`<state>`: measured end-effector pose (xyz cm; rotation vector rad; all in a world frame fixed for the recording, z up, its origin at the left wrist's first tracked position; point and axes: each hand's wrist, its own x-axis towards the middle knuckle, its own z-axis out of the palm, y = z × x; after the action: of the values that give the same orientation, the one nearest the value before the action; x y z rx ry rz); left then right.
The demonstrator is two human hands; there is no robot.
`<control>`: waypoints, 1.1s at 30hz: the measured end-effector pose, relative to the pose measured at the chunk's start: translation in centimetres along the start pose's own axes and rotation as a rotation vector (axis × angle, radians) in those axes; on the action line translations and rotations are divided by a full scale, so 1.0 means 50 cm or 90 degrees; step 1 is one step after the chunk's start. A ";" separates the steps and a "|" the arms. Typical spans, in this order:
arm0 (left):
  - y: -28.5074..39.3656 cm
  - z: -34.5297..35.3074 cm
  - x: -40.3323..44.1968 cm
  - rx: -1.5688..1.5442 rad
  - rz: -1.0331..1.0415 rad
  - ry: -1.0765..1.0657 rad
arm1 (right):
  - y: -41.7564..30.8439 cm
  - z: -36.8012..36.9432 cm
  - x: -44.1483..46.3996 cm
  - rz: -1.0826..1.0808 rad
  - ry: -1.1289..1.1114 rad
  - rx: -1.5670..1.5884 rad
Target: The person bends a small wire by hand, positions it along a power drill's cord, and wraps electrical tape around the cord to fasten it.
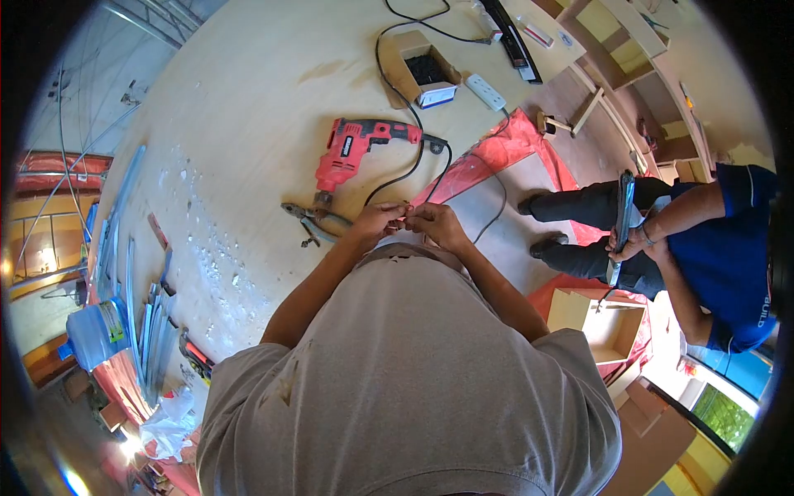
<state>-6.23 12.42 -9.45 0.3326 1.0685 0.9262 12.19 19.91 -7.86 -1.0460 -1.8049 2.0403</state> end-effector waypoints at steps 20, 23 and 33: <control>0.038 0.032 -0.041 0.509 0.173 0.132 | -0.032 0.017 0.050 -0.075 0.128 -0.040; 0.014 0.020 -0.016 0.595 0.242 0.192 | -0.010 0.006 0.072 -0.072 0.081 -0.001; 0.020 0.007 -0.015 0.493 0.229 0.150 | -0.019 -0.016 0.082 -0.297 0.150 -0.397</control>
<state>-6.52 12.51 -8.20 1.1030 1.6011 0.8438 9.49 23.17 -8.44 -0.8316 -2.3297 1.0655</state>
